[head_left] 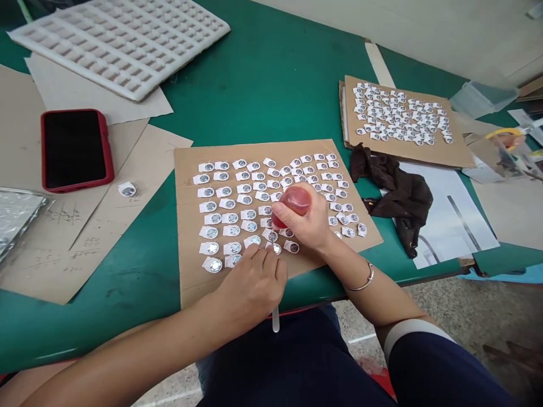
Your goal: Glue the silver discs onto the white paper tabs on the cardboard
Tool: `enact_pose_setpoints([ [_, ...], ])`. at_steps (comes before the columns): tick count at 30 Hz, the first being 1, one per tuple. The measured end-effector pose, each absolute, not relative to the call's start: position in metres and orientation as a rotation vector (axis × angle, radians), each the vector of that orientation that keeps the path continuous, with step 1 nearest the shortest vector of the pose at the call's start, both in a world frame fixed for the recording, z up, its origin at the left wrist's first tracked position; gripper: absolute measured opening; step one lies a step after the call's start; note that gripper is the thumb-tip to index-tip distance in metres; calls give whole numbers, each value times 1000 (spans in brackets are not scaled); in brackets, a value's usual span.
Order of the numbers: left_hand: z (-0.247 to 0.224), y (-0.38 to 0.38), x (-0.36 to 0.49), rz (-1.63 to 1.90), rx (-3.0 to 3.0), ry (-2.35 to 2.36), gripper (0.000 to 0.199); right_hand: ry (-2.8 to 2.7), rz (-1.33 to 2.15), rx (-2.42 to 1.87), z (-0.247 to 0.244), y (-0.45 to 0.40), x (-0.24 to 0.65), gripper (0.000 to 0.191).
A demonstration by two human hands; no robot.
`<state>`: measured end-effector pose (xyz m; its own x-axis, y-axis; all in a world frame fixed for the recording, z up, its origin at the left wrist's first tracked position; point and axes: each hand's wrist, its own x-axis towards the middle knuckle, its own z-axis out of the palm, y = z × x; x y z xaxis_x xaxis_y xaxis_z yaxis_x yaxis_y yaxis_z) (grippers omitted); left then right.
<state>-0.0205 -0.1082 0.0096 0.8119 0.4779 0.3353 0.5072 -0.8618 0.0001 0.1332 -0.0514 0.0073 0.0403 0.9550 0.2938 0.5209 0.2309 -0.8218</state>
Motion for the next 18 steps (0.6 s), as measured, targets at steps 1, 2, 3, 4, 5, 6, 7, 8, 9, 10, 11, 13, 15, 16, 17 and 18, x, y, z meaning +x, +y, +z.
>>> enact_pose_setpoints([
  [1,10,-108,-20,-496,-2910,-794,17,-1607,610,-1418,8,-51,133,28],
  [2,10,-108,-20,-491,-2916,-796,17,-1606,611,-1421,8,-51,133,28],
  [3,10,-108,-20,-488,-2919,-798,18,-1605,611,-1419,8,-51,133,28],
  [4,10,-108,-20,-492,-2917,-802,19,-1603,611,-1414,9,-52,133,28],
  [5,10,-108,-20,-499,-2912,-807,19,-1601,609,-1405,9,-52,133,28],
  [6,10,-108,-20,-505,-2906,-813,20,-1601,607,-1398,9,-52,133,28],
  [7,10,-108,-20,-514,-2900,-814,20,-1601,608,-1393,9,-52,133,28],
  [8,9,-108,-20,-518,-2897,-815,20,-1604,609,-1390,9,-52,133,28],
  [9,9,-109,-20,-521,-2896,-815,20,-1609,612,-1390,9,-52,133,28],
  [10,9,-109,-20,-520,-2896,-812,20,-1615,615,-1389,9,-53,133,28],
  [11,10,-109,-20,-516,-2894,-808,20,-1622,616,-1388,9,-53,133,28],
  [13,10,-108,-20,-505,-2891,-800,20,-1637,617,-1391,9,-53,132,28],
  [15,12,-108,-20,-486,-2899,-789,21,-1642,610,-1400,10,-52,133,28],
  [16,12,-108,-20,-479,-2902,-787,21,-1639,605,-1406,10,-52,133,28],
  [17,13,-107,-20,-472,-2907,-786,21,-1635,600,-1411,10,-52,133,28],
  [18,13,-107,-20,-467,-2910,-788,21,-1630,595,-1415,9,-52,133,29],
])
